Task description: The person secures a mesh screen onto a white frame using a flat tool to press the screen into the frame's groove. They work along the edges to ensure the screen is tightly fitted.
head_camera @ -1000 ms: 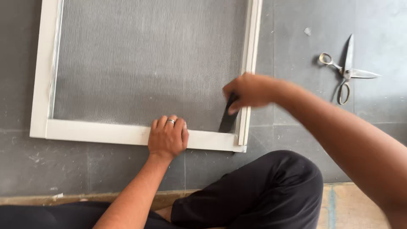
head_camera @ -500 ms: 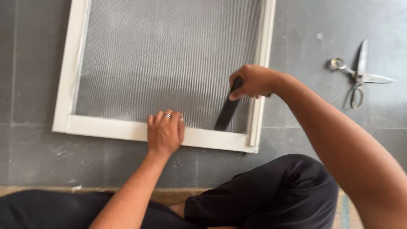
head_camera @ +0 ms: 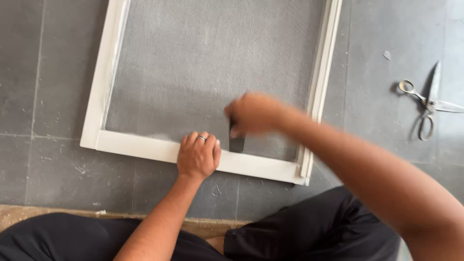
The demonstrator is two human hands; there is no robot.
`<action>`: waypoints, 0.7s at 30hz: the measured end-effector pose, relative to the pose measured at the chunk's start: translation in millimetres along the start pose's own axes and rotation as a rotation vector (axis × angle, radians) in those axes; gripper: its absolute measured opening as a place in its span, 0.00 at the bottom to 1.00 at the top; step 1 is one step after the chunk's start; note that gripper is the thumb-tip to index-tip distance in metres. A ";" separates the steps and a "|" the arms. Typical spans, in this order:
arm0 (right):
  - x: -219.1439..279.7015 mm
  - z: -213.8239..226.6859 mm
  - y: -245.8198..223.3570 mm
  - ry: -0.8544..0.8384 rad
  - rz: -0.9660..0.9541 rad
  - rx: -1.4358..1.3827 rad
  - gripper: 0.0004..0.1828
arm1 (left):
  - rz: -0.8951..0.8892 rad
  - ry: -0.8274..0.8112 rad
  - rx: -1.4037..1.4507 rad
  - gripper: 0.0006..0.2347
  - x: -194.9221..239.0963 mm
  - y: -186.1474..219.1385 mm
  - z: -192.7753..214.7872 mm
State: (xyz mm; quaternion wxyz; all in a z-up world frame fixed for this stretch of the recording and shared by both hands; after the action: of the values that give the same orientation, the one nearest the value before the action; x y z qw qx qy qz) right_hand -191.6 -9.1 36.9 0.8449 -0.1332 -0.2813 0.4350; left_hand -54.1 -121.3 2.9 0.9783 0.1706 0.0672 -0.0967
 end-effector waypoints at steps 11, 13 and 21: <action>-24.7 -12.0 15.4 -0.201 -0.344 -0.389 0.18 | 0.166 0.212 -0.035 0.06 6.9 -32.6 20.0; -27.7 1.5 -26.2 -0.110 -0.152 -0.211 0.19 | 0.184 0.154 -0.026 0.06 8.0 -31.6 14.7; -35.1 -5.8 32.0 -0.140 -0.459 -0.600 0.18 | 0.194 0.237 0.035 0.11 6.4 -39.3 17.5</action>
State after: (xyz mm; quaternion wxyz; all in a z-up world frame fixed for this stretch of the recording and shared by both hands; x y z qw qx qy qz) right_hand -225.5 -18.6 4.5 0.8225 -0.2779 -0.4758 0.1410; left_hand -54.5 -164.7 5.6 0.9652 0.2034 0.1635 0.0178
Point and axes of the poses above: each hand's wrist, its own x-axis away from the middle knuckle, its own z-axis out of the back of the hand, y = z × x, the point moved 7 cm from there along -x, towards the middle knuckle, and after that the axes turned 2 degrees about y, right-handed, at the moved point
